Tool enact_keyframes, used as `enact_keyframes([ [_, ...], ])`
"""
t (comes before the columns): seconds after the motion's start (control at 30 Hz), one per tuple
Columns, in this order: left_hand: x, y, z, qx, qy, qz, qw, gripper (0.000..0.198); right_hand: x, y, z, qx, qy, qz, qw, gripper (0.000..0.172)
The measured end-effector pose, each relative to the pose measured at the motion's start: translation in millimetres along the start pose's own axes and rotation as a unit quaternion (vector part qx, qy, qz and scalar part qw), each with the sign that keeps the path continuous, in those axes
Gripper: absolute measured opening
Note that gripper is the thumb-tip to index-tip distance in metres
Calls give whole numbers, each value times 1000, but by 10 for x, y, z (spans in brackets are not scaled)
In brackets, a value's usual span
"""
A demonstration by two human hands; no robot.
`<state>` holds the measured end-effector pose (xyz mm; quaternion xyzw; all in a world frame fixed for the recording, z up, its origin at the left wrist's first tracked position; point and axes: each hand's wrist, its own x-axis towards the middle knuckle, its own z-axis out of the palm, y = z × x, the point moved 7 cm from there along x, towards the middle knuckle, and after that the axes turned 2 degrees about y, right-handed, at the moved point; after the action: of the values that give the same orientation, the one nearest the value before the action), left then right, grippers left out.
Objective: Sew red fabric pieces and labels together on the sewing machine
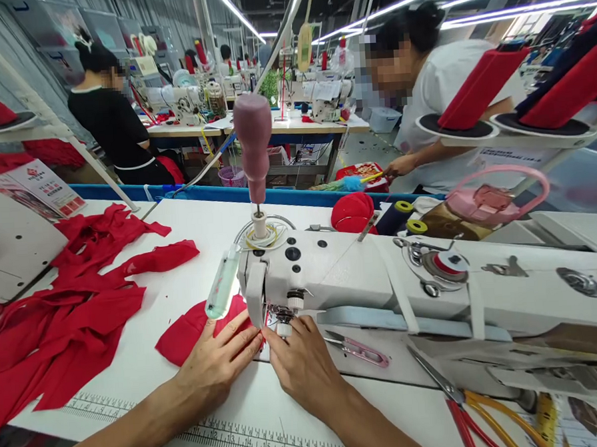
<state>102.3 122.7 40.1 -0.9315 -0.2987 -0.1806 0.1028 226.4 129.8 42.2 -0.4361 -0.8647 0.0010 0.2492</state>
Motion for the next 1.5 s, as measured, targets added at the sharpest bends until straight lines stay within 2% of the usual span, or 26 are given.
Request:
enact_keyframes([
  [0.13,10,-21,22,-13,-7,-19,1000,37,-27,4,19,-12,36,-5,999,30],
  [0.37,17,-39,7,-15,11,-14,1000,33,-83,-12,67,-36,31,-18,999,36],
  [0.83,22,-57,26,-35,-38,-24,998,48,-76,-56,36,-46,28,-31,998,39],
  [1.0,44,-54,7,-27,-34,-23,999,50,-37,-19,19,-65,39,-17,997,40],
  [1.3,61,-87,-8,-34,-28,-27,999,50,-14,32,78,-89,-6,4,996,42],
  [1.5,58,-104,6,-42,-32,-28,998,51,12,46,101,-102,2,7,995,41],
])
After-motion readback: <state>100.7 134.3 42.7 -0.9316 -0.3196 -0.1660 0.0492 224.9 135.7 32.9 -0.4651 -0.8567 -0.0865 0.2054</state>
